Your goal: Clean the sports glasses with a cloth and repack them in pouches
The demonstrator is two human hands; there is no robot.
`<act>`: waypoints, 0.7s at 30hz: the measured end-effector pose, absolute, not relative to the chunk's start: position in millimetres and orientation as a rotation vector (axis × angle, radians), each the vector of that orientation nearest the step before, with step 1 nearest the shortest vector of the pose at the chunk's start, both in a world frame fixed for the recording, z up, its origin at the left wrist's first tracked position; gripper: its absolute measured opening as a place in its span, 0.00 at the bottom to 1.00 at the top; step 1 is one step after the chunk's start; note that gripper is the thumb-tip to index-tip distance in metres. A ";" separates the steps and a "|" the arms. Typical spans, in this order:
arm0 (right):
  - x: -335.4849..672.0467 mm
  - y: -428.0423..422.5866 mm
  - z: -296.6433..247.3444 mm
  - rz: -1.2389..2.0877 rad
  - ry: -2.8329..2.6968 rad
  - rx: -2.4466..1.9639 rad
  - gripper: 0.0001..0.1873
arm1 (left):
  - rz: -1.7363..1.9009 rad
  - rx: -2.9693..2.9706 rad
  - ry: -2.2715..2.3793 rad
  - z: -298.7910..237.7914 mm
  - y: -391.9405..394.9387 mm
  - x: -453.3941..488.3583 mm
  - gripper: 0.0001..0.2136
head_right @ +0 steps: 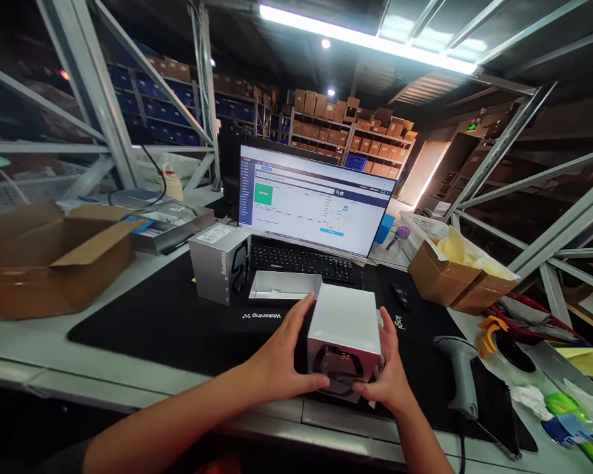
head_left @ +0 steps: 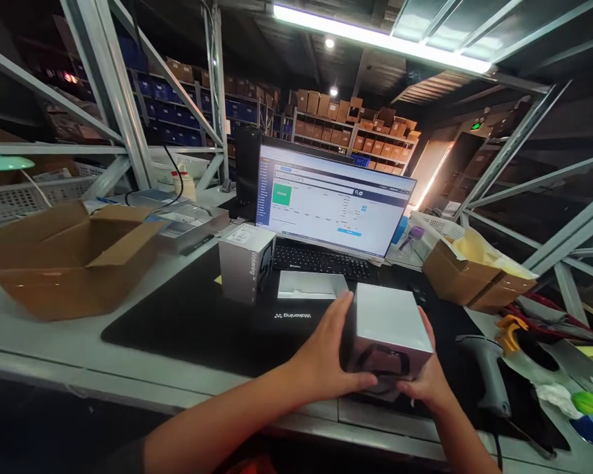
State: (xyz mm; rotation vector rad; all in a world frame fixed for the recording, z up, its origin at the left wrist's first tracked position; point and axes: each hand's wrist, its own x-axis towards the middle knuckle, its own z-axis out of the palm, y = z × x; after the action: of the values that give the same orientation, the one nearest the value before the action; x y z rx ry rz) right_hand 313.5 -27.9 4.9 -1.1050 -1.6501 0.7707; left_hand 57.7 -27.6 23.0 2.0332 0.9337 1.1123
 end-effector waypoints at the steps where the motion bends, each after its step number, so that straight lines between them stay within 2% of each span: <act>1: 310.6 -29.6 0.8 0.764 -1.614 -1.113 0.72 | 1.124 2.035 0.955 24.8 -26.2 62.7 0.60; 6: 299.2 -45.9 -16.7 0.530 -1.469 -1.285 0.61 | 1.203 1.982 1.045 22.5 -22.0 80.8 0.50; 10: 284.5 -58.6 -32.5 0.439 -1.296 -1.371 0.61 | 1.232 2.087 1.028 15.6 -21.0 92.4 0.45; 12: 271.6 -65.7 -44.1 0.408 -1.215 -1.409 0.61 | 1.181 2.165 0.946 11.8 -21.5 101.0 0.52; 15: 251.6 -77.5 -60.9 0.338 -1.197 -1.490 0.62 | 1.146 2.173 0.935 8.5 -19.7 113.3 0.69; 18: 244.6 -87.9 -64.8 0.325 -1.221 -1.565 0.65 | 1.165 2.103 0.988 11.3 -9.4 116.6 0.67; 21: 260.8 -93.7 -51.0 0.346 -1.240 -1.529 0.50 | 1.171 2.056 0.876 17.8 6.9 109.6 0.59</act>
State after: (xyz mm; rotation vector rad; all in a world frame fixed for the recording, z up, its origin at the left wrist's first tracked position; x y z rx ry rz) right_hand 260.8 -93.7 -51.0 -1.5286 -1.2396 0.3461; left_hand 109.6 6.9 17.8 2.0560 0.8761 1.1706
